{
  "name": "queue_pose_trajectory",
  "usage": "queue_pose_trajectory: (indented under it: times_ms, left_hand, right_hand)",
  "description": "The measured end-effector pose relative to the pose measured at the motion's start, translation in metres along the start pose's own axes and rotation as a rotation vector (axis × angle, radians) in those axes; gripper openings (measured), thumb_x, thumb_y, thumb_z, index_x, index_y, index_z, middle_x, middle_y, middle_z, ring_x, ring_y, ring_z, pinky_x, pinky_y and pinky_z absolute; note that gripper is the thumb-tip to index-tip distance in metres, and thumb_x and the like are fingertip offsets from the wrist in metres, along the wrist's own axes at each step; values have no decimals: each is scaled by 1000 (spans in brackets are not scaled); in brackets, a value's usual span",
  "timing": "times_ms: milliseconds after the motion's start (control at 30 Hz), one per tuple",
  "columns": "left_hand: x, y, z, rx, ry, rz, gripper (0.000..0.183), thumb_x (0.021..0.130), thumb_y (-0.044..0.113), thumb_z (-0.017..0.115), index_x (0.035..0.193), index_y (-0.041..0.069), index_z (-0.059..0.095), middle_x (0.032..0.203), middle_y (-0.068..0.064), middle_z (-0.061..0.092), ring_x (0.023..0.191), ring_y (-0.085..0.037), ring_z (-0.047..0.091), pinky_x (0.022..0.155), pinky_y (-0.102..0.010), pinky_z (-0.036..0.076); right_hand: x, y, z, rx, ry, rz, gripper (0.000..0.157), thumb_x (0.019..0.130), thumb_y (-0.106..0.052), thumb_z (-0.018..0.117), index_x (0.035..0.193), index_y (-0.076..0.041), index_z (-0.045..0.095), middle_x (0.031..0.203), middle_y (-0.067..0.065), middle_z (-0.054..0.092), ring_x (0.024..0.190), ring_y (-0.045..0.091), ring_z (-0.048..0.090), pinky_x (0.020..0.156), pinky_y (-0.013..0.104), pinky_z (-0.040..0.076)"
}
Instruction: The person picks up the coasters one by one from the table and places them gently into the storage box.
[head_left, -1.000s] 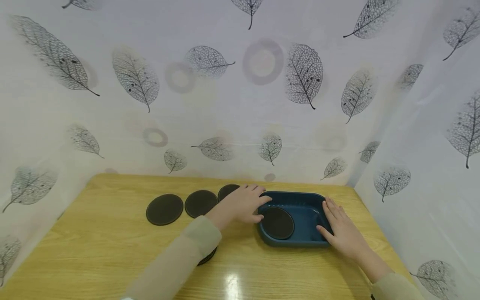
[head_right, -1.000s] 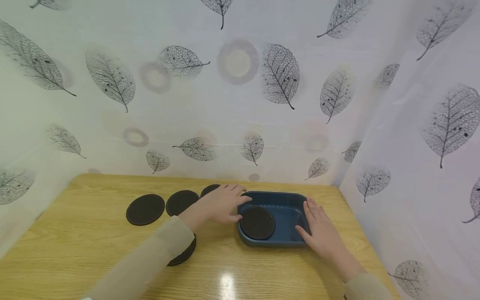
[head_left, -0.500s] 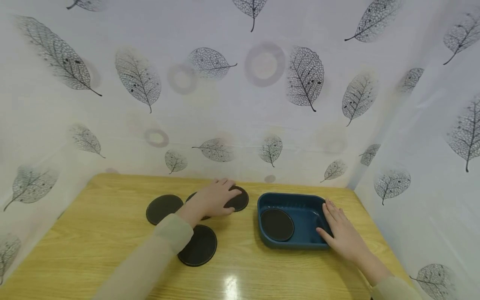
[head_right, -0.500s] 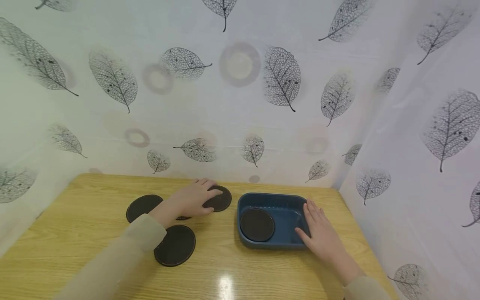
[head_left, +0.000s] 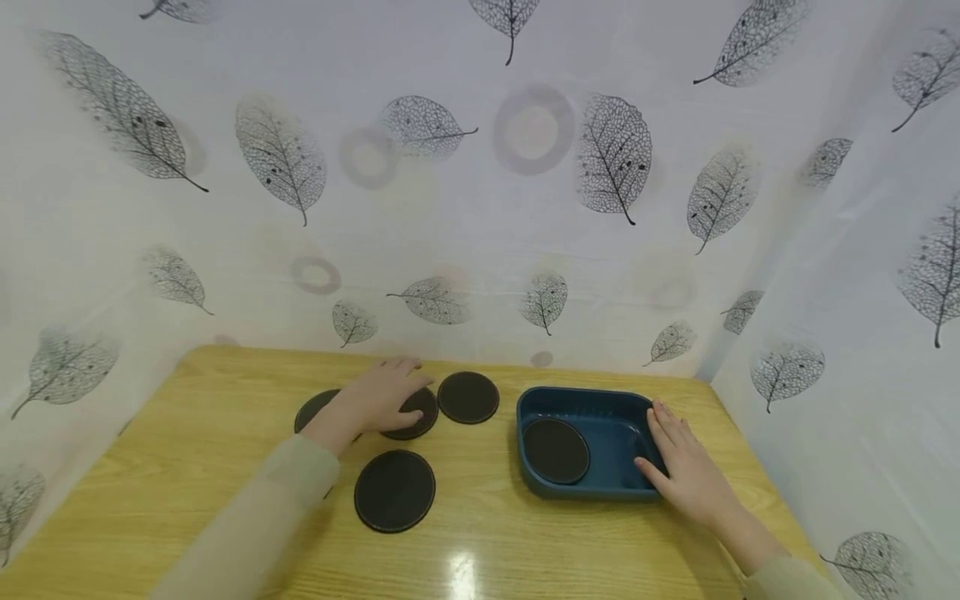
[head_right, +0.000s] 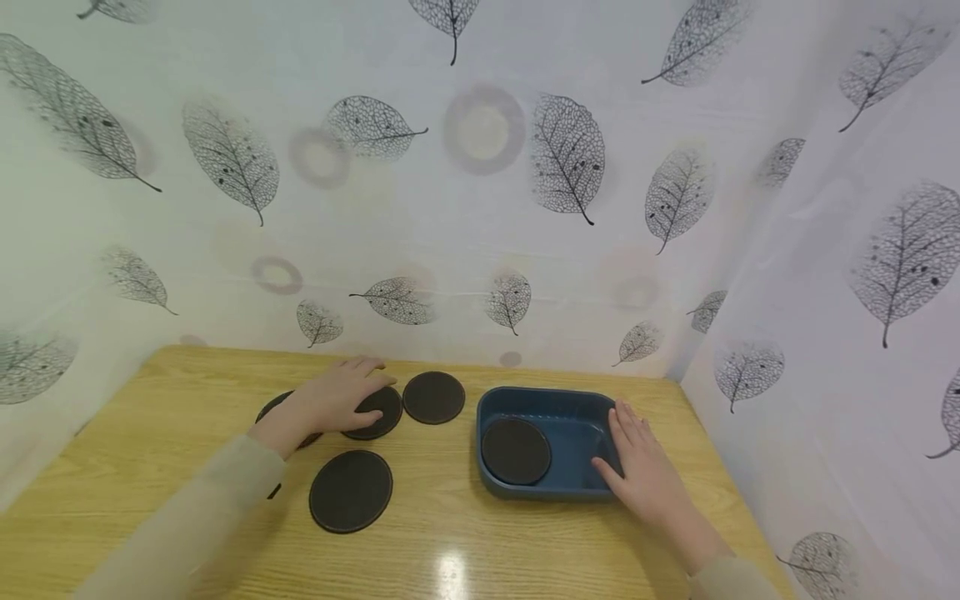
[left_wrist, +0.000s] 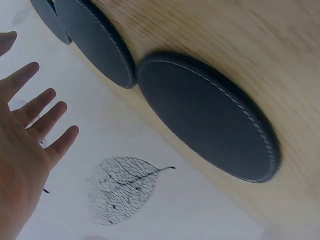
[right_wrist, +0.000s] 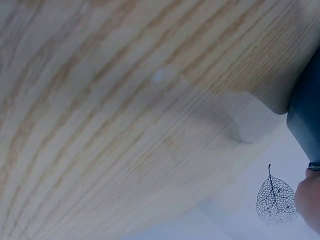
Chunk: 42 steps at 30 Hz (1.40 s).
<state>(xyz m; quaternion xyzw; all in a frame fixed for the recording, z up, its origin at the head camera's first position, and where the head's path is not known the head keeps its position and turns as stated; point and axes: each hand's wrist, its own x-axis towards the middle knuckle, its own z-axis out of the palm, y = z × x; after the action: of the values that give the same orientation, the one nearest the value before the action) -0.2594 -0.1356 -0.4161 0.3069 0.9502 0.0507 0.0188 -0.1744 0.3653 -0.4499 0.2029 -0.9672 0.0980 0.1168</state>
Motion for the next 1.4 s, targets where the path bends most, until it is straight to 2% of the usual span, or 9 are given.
queue_pose_trajectory:
  times_ms: [100, 300, 500, 600, 767, 833, 967, 1133, 1400]
  left_hand:
    - [-8, -9, 2, 3, 15, -22, 56, 101, 36, 71, 150, 11, 59, 159, -23, 48, 149, -45, 46, 122, -62, 37]
    - [-22, -24, 9, -20, 53, -45, 57, 99, 35, 73, 149, 11, 60, 155, -25, 51, 145, -47, 49, 120, -65, 38]
    - [-38, -37, 15, -7, 92, -65, 55, 98, 34, 74, 146, 9, 62, 149, -26, 56, 139, -48, 53, 115, -67, 42]
    - [-45, -42, 17, 0, 108, -76, 54, 96, 34, 76, 142, 7, 65, 145, -25, 58, 137, -48, 54, 113, -66, 44]
    - [-53, -49, 24, -5, 102, -110, 54, 97, 35, 74, 142, 7, 65, 145, -27, 58, 138, -50, 53, 114, -68, 42]
    - [-56, -52, 26, -10, 87, -133, 55, 97, 37, 72, 143, 8, 64, 147, -28, 57, 139, -51, 52, 114, -68, 41]
    - [-60, -54, 29, -1, 66, -158, 59, 96, 42, 71, 144, 8, 64, 148, -29, 55, 139, -53, 51, 113, -70, 41]
    - [-64, -54, 30, 7, 46, -164, 62, 94, 43, 72, 145, 8, 62, 145, -26, 56, 137, -52, 53, 110, -70, 45]
    - [-68, -50, 30, -66, 40, -191, 69, 87, 40, 75, 146, 9, 61, 142, -23, 56, 134, -50, 52, 98, -74, 48]
  right_hand:
    - [0, 0, 0, 1, -6, 2, 80, 104, -33, 66, 159, 14, 33, 169, 33, 28, 168, 27, 8, 128, 19, -13]
    - [0, -2, -2, 12, -19, 13, 80, 104, -33, 66, 160, 14, 32, 170, 33, 26, 165, 38, 18, 128, 18, -14]
    - [-1, -4, -3, 18, -13, 7, 80, 104, -33, 65, 160, 13, 32, 171, 32, 26, 166, 12, -5, 127, 17, -14]
    - [-1, -4, -3, 16, -13, 6, 80, 105, -33, 65, 160, 13, 31, 171, 32, 26, 163, 2, -10, 128, 18, -14]
    - [-1, -3, -3, 22, -17, 13, 80, 105, -33, 65, 161, 13, 30, 171, 32, 26, 168, 31, 8, 128, 18, -14]
    - [-1, -3, -3, 22, -14, 11, 80, 104, -32, 65, 161, 14, 30, 170, 32, 26, 167, 33, 11, 128, 18, -14]
    - [-1, -3, -2, 20, -17, 8, 80, 105, -32, 64, 161, 14, 29, 171, 32, 25, 168, 20, 0, 129, 20, -13]
    - [-1, -2, -2, 20, -9, -1, 80, 105, -32, 64, 161, 14, 30, 170, 33, 25, 167, 17, -2, 129, 20, -14]
    - [0, 1, 1, 11, -4, -3, 80, 104, -32, 65, 161, 13, 30, 171, 32, 25, 167, 16, -2, 130, 21, -12]
